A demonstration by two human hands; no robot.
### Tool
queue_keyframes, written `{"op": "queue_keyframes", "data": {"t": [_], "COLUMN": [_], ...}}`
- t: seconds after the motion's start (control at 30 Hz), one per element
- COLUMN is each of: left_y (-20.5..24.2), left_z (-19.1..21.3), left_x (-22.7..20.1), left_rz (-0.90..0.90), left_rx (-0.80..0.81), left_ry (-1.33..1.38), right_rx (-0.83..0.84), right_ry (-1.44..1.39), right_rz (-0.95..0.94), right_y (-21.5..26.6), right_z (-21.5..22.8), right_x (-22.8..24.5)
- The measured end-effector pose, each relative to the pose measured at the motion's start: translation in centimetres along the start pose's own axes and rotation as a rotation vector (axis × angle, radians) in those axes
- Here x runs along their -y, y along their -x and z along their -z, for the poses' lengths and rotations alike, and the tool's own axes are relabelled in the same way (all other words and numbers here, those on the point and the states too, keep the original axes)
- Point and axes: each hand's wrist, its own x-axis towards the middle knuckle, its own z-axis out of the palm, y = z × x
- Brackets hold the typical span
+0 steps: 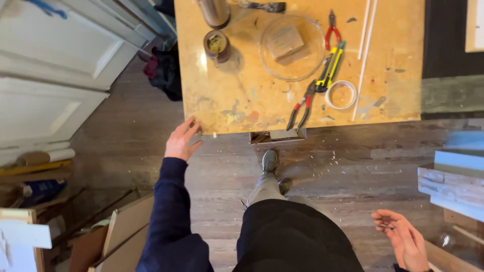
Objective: Applying protective tape to the edges of a picture frame backing board.
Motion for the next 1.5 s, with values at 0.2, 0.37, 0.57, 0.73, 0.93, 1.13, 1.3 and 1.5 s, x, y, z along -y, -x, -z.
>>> {"op": "queue_keyframes", "data": {"t": [0.2, 0.37, 0.57, 0.73, 0.93, 1.13, 1.3, 1.5], "left_y": [-2.6, -3.9, -8.5, -17.9, -28.6, -30.3, -31.6, -35.8], "left_z": [1.5, 2.4, -0.3, -10.9, -20.3, -24.6, -23.7, -24.6], "left_x": [0.1, -1.2, -13.2, -26.2, -32.6, -33.6, -35.6, -40.7], "left_rz": [0.019, 0.02, 0.09, 0.156, 0.198, 0.451, 0.498, 0.387], "left_rx": [0.077, 0.124, -0.038, -0.2, -0.292, -0.099, -0.111, -0.316], "left_ry": [-0.089, -0.08, -0.058, 0.258, -0.007, -0.15, -0.246, -0.071], "right_rx": [-0.059, -0.052, -0.035, 0.007, 0.092, 0.019, -0.021, -0.007], "right_ry": [0.041, 0.05, 0.032, 0.203, 0.254, 0.374, 0.414, 0.444], "right_rz": [-0.019, -0.052, -0.033, -0.029, -0.005, 0.013, 0.032, -0.016], "right_y": [-0.4, -1.3, -3.0, -6.0, -11.9, -15.4, -18.8, -22.3], "right_z": [-1.8, -1.5, 0.8, 4.2, 14.9, 27.5, 33.8, 34.6], "right_x": [1.8, 2.8, 3.9, 6.0, 9.2, 16.4, 21.6, 23.9]}}
